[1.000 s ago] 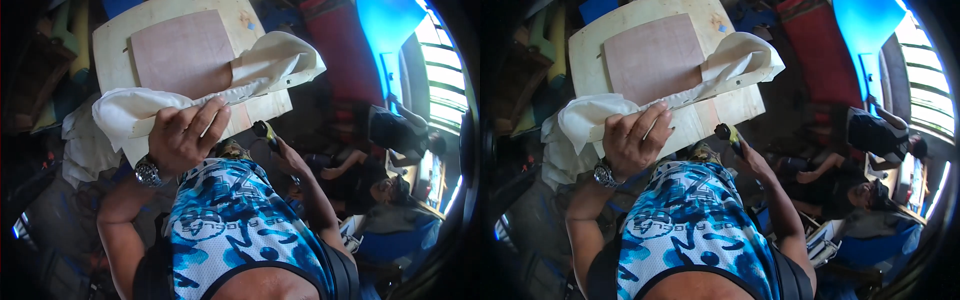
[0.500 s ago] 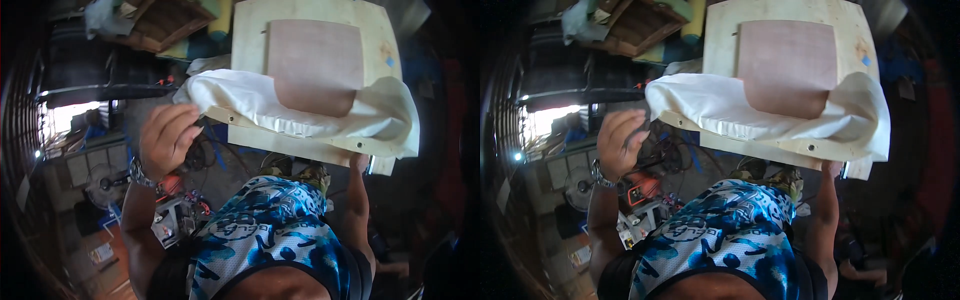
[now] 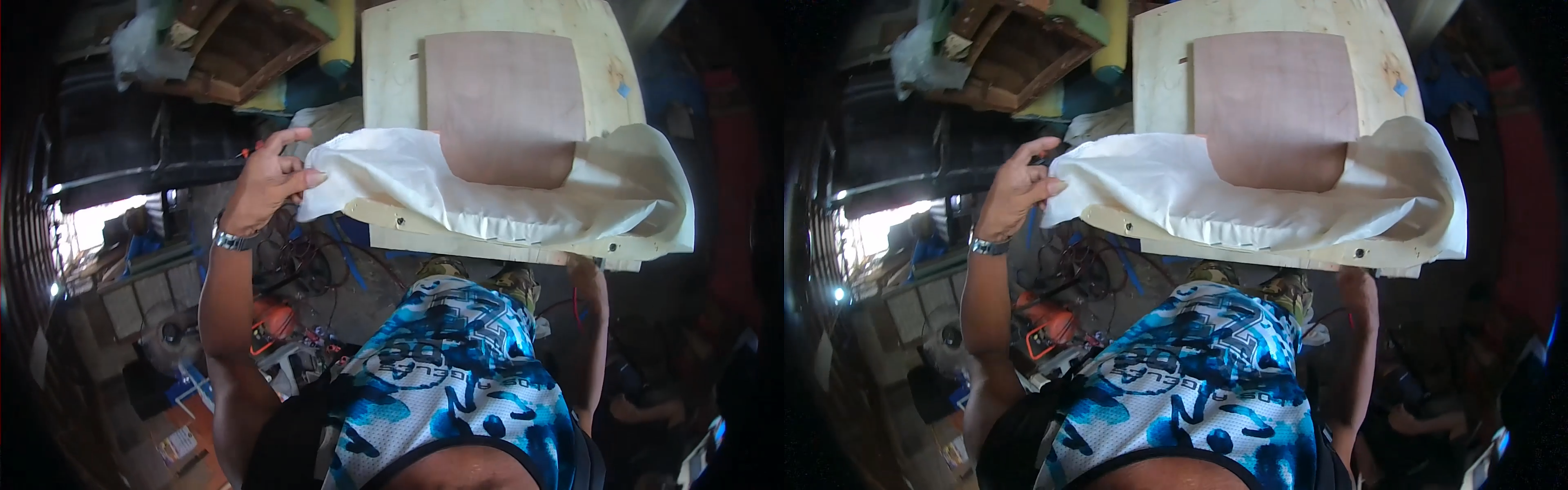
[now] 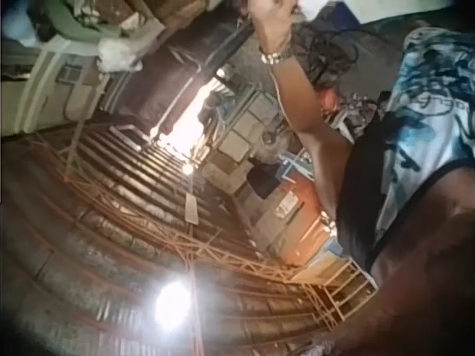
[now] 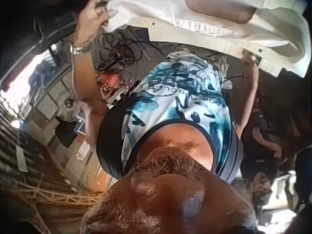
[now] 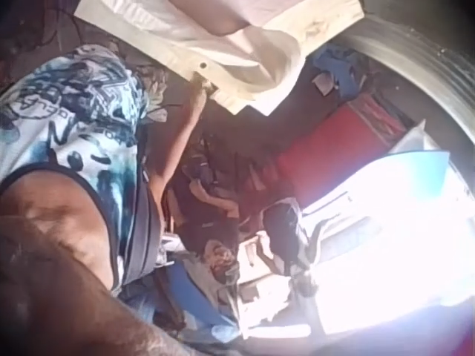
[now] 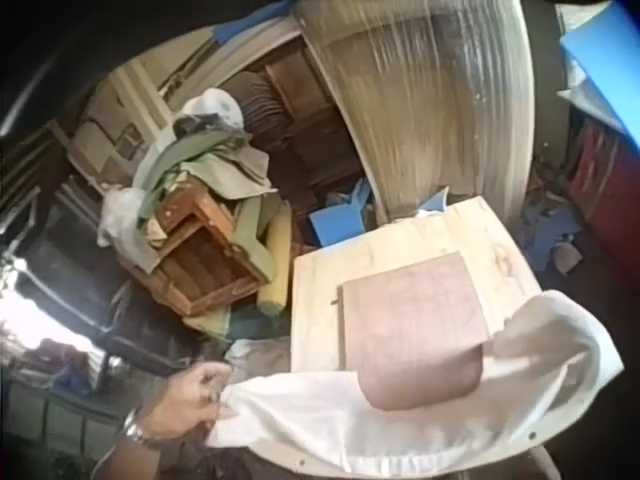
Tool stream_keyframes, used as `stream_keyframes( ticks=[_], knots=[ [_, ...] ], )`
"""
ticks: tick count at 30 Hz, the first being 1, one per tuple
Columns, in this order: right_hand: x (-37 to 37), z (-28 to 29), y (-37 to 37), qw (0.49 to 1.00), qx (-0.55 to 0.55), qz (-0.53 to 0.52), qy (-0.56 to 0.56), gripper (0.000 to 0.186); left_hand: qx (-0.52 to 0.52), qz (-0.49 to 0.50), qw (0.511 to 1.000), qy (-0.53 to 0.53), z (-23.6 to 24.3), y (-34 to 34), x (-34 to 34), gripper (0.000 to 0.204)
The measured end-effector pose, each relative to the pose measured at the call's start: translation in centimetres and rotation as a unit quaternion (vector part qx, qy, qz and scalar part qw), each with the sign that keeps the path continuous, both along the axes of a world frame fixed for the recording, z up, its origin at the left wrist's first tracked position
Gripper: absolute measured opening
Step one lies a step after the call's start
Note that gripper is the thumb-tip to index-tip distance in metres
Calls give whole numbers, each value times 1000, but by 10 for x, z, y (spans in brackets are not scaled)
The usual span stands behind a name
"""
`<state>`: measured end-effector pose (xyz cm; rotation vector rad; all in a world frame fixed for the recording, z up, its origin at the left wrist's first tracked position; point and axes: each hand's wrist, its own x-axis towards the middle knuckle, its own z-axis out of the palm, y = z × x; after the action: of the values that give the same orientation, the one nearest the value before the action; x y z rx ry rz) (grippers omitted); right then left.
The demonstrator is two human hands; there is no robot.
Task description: Attaching fabric to a wooden furniture frame using a pneumatic staple gun.
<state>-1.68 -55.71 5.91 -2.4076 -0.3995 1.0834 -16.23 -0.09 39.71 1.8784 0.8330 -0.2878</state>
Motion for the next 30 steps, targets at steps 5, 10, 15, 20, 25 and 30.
stream_keyframes(
  ticks=[5, 10, 15, 20, 25, 30],
  knots=[
    [-42, 199, 52, 964, 201, -18, 172, 19, -95, -103, 976, -164, 1, -22, 41, 67],
    [-30, 329, 113, 913, 394, -9, -106, 20, 206, -349, 865, -296, 3, -58, 71, 31],
    [-8, 318, 164, 903, 170, 105, -381, 46, 350, -399, 744, -406, -4, -80, 84, 22],
    [1, 302, 169, 921, 140, 148, -332, 34, 386, -468, 718, -340, 19, -97, 91, 22],
    [-11, 311, 172, 906, 162, 172, -352, 17, 345, -507, 734, -291, 14, -150, 84, 60],
    [-36, 307, 174, 883, 234, 155, -375, 32, 240, -578, 750, -213, 5, -163, 89, 50]
  ],
)
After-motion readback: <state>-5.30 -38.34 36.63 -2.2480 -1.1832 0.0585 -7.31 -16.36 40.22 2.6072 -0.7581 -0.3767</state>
